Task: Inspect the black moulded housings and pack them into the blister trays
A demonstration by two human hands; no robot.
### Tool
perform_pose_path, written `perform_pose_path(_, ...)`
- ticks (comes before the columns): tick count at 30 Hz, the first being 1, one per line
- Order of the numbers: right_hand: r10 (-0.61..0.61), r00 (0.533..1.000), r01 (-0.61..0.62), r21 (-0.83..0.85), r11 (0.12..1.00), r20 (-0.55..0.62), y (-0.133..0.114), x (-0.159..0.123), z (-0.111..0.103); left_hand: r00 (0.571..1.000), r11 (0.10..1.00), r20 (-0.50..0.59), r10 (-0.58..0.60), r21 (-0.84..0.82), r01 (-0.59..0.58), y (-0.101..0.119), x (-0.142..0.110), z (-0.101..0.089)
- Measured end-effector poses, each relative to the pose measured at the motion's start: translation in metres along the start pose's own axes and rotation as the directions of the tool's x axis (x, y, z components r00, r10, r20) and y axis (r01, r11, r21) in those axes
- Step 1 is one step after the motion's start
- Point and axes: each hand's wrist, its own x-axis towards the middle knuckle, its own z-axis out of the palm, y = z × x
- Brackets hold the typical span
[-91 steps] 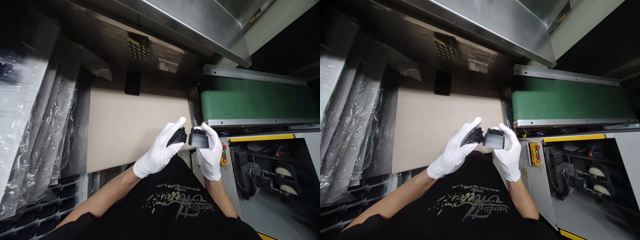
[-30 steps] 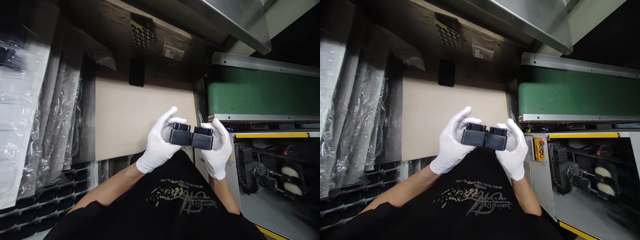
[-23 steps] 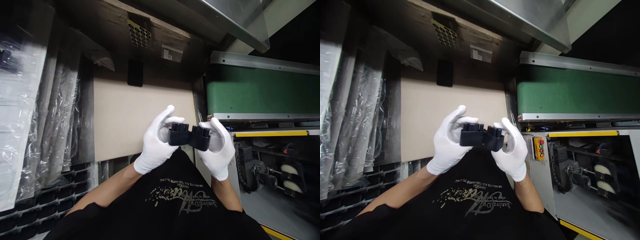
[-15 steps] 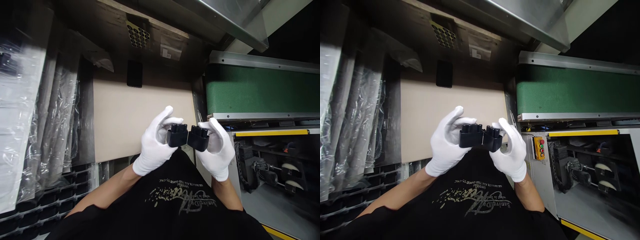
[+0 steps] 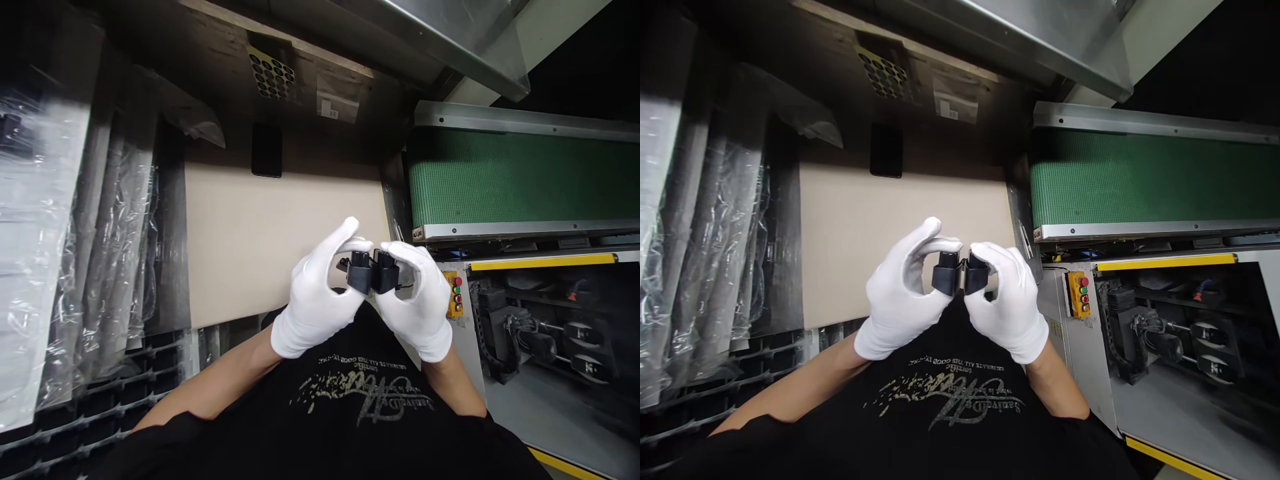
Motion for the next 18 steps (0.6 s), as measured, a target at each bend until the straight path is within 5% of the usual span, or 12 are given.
perform_pose_path(13, 0.059, 0.998, -0.059, 0.021, 0.998, 0.020, -0.009, -0.002, 0.002, 0.987, 0.983, 0.011, -0.163, -0.080, 0.164, 0.005, -0.010, 0.003)
perform_pose_path(16, 0.173, 0.982, -0.180, 0.108, 0.978, 0.068, 0.001, -0.002, 0.008, 0.949, 0.938, 0.040, -0.312, -0.148, 0.314, -0.002, -0.004, 0.002)
perform_pose_path(18, 0.350, 0.927, -0.373, 0.215, 0.903, 0.139, 0.019, -0.006, 0.019, 0.881, 0.845, 0.136, -0.454, -0.247, 0.474, -0.015, 0.002, 0.000)
